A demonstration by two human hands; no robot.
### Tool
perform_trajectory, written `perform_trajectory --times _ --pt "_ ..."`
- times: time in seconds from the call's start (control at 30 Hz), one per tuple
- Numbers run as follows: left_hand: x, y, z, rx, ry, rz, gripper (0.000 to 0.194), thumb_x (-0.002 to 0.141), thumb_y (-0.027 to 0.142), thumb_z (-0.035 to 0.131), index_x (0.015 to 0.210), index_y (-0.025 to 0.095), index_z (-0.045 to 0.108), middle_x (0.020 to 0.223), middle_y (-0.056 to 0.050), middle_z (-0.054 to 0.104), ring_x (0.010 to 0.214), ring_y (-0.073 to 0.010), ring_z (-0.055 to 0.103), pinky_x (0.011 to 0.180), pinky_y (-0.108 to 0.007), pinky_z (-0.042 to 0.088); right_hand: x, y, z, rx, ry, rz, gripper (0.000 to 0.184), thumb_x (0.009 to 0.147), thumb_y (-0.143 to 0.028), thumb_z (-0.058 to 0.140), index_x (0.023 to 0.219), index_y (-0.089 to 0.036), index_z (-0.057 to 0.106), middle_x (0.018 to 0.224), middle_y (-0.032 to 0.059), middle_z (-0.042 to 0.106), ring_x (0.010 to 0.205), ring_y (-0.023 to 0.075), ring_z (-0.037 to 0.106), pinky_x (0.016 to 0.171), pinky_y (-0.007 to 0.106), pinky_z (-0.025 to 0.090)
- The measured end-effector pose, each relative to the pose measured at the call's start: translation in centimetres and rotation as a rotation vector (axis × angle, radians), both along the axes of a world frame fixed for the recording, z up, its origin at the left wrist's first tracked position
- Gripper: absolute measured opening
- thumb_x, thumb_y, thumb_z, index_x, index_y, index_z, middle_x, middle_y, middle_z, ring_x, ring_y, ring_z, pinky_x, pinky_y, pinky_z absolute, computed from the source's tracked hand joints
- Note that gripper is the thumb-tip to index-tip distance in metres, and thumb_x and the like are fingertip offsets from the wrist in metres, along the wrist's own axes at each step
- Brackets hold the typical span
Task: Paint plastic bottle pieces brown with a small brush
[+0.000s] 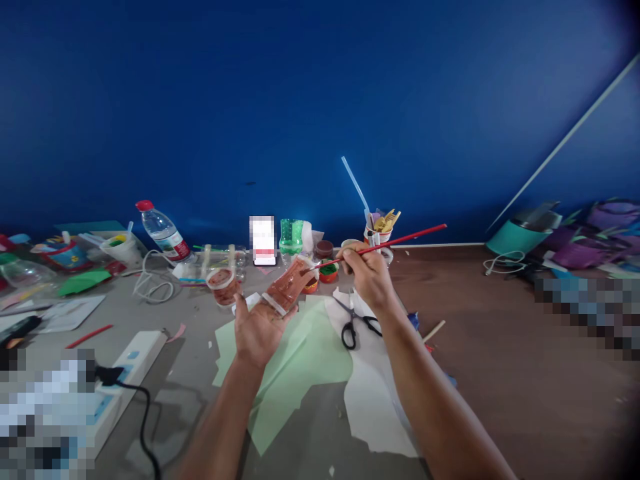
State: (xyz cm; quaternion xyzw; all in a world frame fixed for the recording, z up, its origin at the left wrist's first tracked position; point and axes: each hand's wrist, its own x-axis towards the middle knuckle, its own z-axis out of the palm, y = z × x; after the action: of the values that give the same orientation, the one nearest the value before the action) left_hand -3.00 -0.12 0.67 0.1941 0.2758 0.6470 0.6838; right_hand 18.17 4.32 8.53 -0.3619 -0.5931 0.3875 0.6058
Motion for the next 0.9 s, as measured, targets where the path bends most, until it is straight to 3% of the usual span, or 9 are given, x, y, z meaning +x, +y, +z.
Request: perform_trajectory --times 0.07,0.23,0.43,0.57,0.77,0.9 --pt "-0.2 0.1 -0.2 0.011 -0.009 -0.008 0.08 0.08 0.08 0.033 0.12 0.018 0.065 0.127 -0.017 0.065 0.145 -0.0349 0.028 0.113 -0.062 0.027 0.1 0.1 0.0 0.005 0.055 -0.024 0.018 0.085 -0.028 0.054 0.071 -0.018 0.06 0.055 -0.003 0.047 0.052 0.0111 0.042 0.051 0.027 0.031" --pt "-1.2 0.7 -1.7 0.084 -0.139 -0.073 0.08 0.086 0.074 0.028 0.131 0.014 0.057 0.135 -0.016 0.06 0.148 -0.0298 0.018 0.117 -0.06 0.019 -0.2 0.0 0.0 -0.024 0.041 0.113 0.021 0.085 -0.029 0.053 0.07 -0.017 0.061 0.054 -0.003 0.046 0.05 0.0102 0.039 0.049 0.026 0.029" --pt "-2.5 0.9 -2.8 0.23 -0.287 -0.313 0.085 0.09 0.07 0.015 0.137 0.009 0.051 0.137 -0.017 0.057 0.147 -0.0285 0.018 0.119 -0.057 0.01 0.1 0.1 -0.1 0.018 0.106 -0.019 0.019 0.084 -0.029 0.054 0.07 -0.018 0.059 0.054 -0.0039 0.045 0.051 0.0105 0.04 0.052 0.026 0.031" --pt "-2.6 1.1 -3.1 0.277 -0.322 -0.287 0.08 0.092 0.068 0.015 0.141 0.014 0.048 0.142 -0.014 0.053 0.147 -0.0284 0.02 0.119 -0.058 0.009 -0.1 -0.2 0.2 -0.034 0.029 0.1 0.021 0.084 -0.03 0.053 0.071 -0.017 0.061 0.054 -0.0031 0.046 0.05 0.0106 0.039 0.05 0.026 0.029" --pt "-2.3 1.0 -2.9 0.288 -0.359 -0.286 0.078 0.092 0.067 0.02 0.143 0.012 0.045 0.142 -0.016 0.052 0.146 -0.0293 0.023 0.119 -0.058 0.009 0.2 0.0 0.2 0.019 0.047 -0.031 0.019 0.085 -0.028 0.053 0.07 -0.017 0.059 0.055 -0.0032 0.045 0.052 0.0108 0.041 0.051 0.026 0.03" --pt "-2.2 0.9 -2.9 0.265 -0.358 -0.271 0.076 0.093 0.066 0.02 0.145 0.014 0.042 0.145 -0.015 0.049 0.146 -0.0292 0.022 0.119 -0.058 0.012 0.1 -0.2 0.3 0.007 -0.013 0.07 0.021 0.086 -0.027 0.051 0.07 -0.017 0.06 0.055 -0.0029 0.045 0.051 0.0105 0.039 0.05 0.026 0.029"
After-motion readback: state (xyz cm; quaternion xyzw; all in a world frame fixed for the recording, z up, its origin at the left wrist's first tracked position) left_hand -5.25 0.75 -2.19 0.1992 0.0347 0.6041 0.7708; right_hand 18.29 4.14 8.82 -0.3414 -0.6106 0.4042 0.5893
